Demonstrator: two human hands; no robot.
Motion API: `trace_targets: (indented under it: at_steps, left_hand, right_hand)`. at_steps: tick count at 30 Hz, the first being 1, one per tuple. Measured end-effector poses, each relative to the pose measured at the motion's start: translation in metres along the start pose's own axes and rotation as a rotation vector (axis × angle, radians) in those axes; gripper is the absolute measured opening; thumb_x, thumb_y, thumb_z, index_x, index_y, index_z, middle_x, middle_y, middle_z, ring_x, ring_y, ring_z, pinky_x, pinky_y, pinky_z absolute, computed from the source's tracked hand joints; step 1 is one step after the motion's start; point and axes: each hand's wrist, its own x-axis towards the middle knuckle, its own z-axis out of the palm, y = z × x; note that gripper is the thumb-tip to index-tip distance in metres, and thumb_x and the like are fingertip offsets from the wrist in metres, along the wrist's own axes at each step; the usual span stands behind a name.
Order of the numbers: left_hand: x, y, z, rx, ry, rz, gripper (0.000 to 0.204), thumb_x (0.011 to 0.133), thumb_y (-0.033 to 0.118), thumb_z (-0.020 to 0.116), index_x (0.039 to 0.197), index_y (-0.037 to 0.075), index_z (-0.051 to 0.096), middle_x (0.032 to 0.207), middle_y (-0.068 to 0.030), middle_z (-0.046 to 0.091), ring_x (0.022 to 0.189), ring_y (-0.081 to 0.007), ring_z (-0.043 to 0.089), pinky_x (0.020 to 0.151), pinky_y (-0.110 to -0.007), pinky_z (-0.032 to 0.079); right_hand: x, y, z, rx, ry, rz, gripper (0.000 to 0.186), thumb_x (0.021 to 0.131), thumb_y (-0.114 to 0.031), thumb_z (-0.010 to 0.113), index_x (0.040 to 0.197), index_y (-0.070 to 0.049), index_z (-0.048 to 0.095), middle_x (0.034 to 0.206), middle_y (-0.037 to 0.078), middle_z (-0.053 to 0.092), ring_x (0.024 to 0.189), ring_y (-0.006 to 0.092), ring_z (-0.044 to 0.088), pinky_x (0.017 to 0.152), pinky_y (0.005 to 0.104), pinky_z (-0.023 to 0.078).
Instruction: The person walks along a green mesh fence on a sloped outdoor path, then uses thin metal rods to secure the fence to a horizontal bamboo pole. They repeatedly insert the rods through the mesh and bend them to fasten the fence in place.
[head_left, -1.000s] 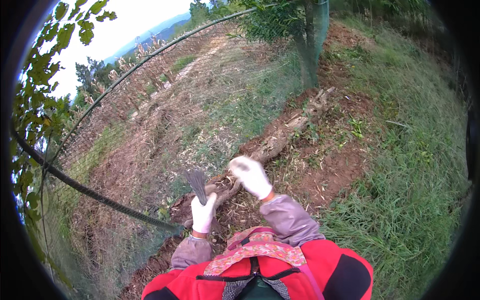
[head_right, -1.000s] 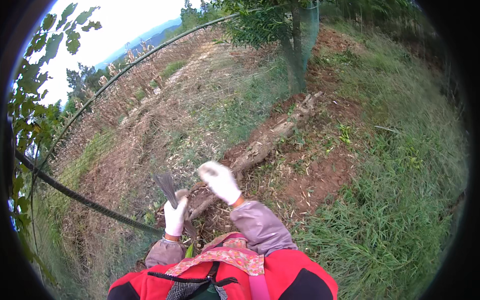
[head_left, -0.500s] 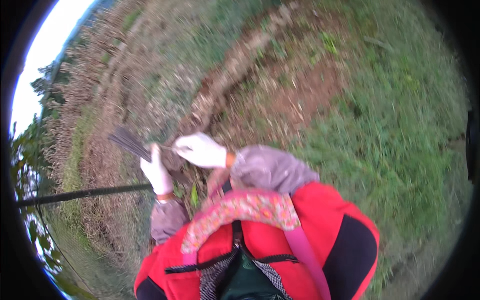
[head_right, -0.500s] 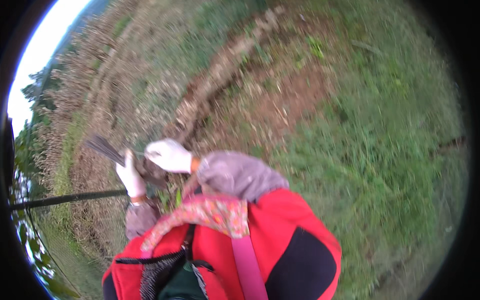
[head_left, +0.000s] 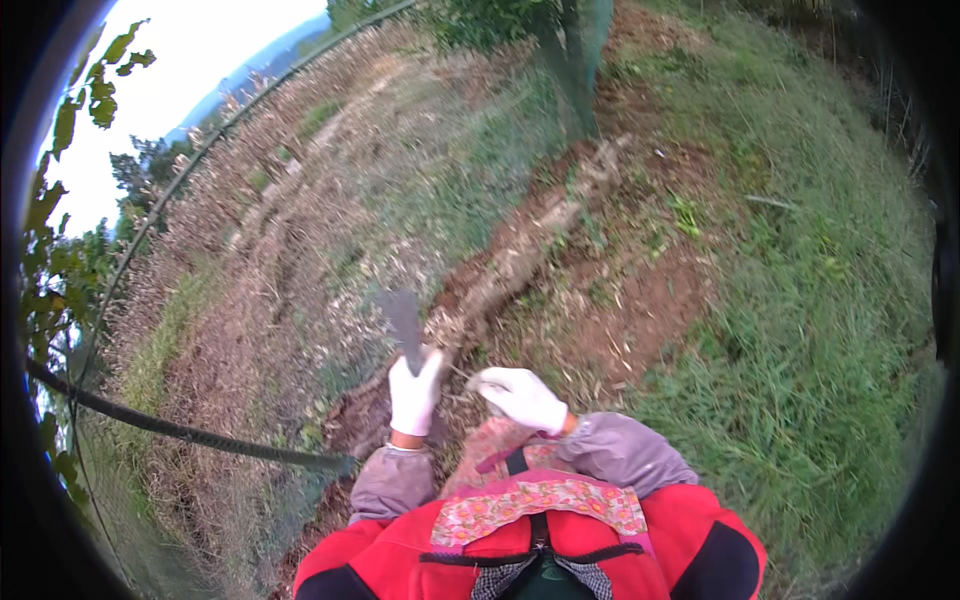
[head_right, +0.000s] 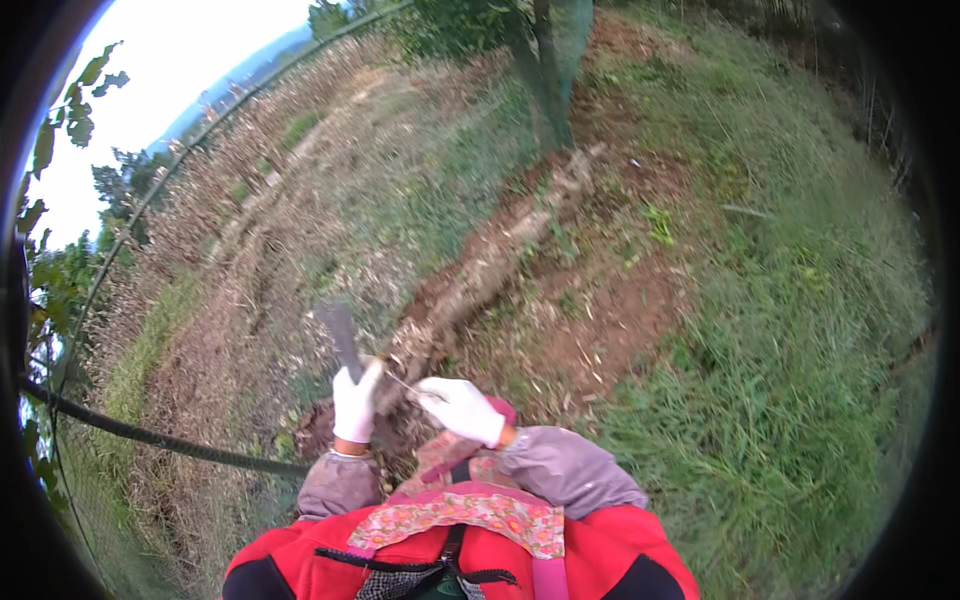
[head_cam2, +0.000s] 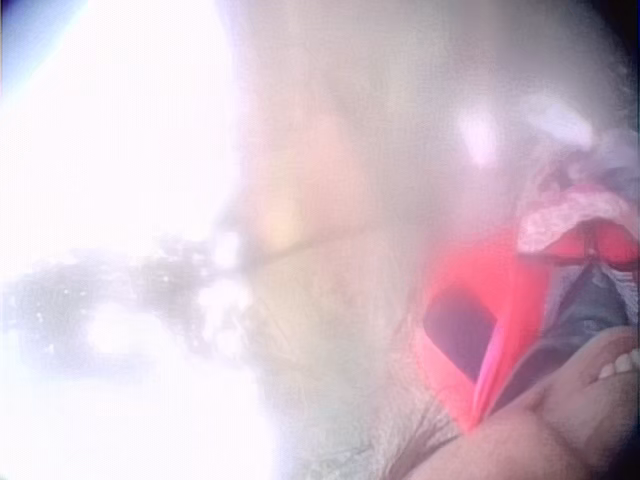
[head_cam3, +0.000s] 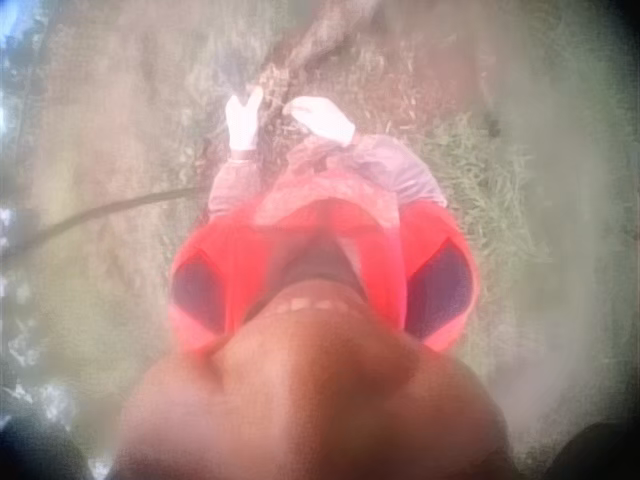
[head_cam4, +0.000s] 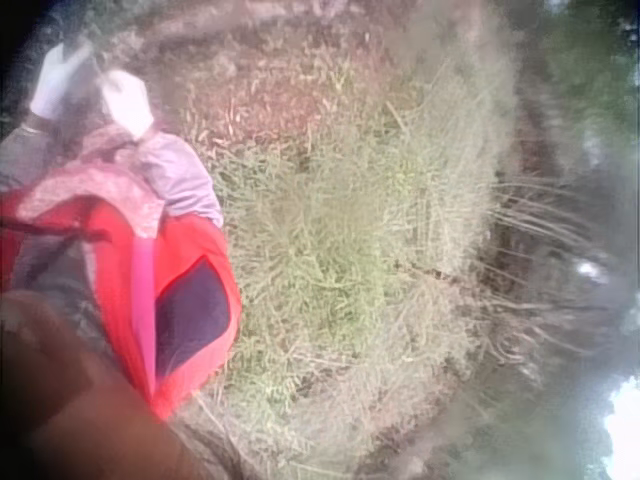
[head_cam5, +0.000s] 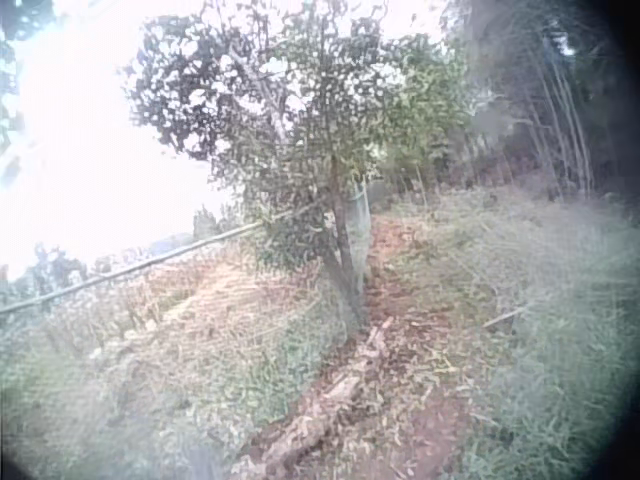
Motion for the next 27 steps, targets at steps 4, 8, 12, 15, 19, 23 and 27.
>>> trace_targets:
  at_steps: [4,8,12,15,19,23,27]
  left_hand:
    - [0.053,0.0,0.006,-0.015,-0.068,-0.058,0.017,0.086,0.018,0.067,0.087,0.001,0.065,0.067,0.0034,0.057,0.059,-0.0054,0.049,0.054,-0.023,0.039]
    - [0.112,-0.004,-0.016,0.054,0.014,0.019,0.02,0.084,0.022,0.067,0.086,0.002,0.067,0.068,0.0035,0.058,0.058,-0.0049,0.049,0.053,-0.023,0.039]
    - [0.158,-0.012,-0.066,0.042,0.157,-0.05,0.02,0.085,0.024,0.065,0.086,0.004,0.066,0.061,0.0049,0.051,0.049,-0.0037,0.044,0.043,-0.022,0.034]
    - [0.193,-0.011,-0.091,-0.05,0.282,-0.005,0.018,0.089,0.023,0.06,0.088,0.005,0.06,0.056,0.0061,0.043,0.04,-0.0037,0.037,0.035,-0.02,0.026]
    - [0.251,0.025,-0.109,-0.399,0.127,-0.027,0.012,0.094,0.02,0.055,0.09,0.008,0.053,0.052,0.0084,0.03,0.036,-0.0022,0.024,0.032,-0.02,0.018]
    - [0.311,0.059,-0.084,-0.533,-0.048,0.005,0.017,0.096,0.022,0.052,0.101,0.006,0.056,0.051,0.0101,0.028,0.036,-0.002,0.021,0.032,-0.021,0.016]
    - [0.359,0.086,-0.044,-0.518,-0.092,-0.034,0.021,0.098,0.022,0.047,0.103,0.003,0.054,0.052,0.0102,0.026,0.037,-0.0019,0.021,0.033,-0.021,0.017]
  right_hand:
    - [0.033,-0.008,-0.039,0.099,-0.112,0.015,0.021,0.093,-0.016,0.051,0.103,-0.003,0.063,0.063,0.0,0.057,0.054,0.0067,0.05,0.051,0.0253,0.041]
    - [0.09,-0.027,-0.091,0.16,-0.015,-0.05,0.021,0.096,-0.019,0.047,0.101,-0.003,0.059,0.059,0.0,0.055,0.048,0.0058,0.048,0.044,0.022,0.039]
    - [0.195,-0.04,-0.143,0.163,0.094,-0.175,0.02,0.096,-0.019,0.046,0.099,-0.004,0.059,0.059,-0.002,0.055,0.045,0.0049,0.047,0.041,0.0204,0.037]
    - [0.272,-0.047,-0.167,0.201,0.081,-0.26,0.021,0.096,-0.017,0.045,0.101,-0.002,0.058,0.059,-0.002,0.054,0.044,0.005,0.044,0.041,0.0206,0.036]
    - [0.325,-0.061,-0.183,0.238,0.061,-0.243,0.02,0.095,-0.015,0.045,0.102,-0.002,0.059,0.06,-0.001,0.054,0.046,0.0054,0.045,0.041,0.0199,0.035]
    - [0.373,-0.082,-0.237,0.182,0.084,-0.314,0.022,0.096,-0.018,0.047,0.1,-0.003,0.062,0.056,-0.004,0.051,0.04,0.0041,0.041,0.034,0.02,0.031]
    - [0.442,-0.104,-0.287,0.075,0.054,-0.436,0.022,0.095,-0.019,0.048,0.099,-0.003,0.063,0.056,-0.003,0.052,0.039,0.0041,0.04,0.036,0.0197,0.032]
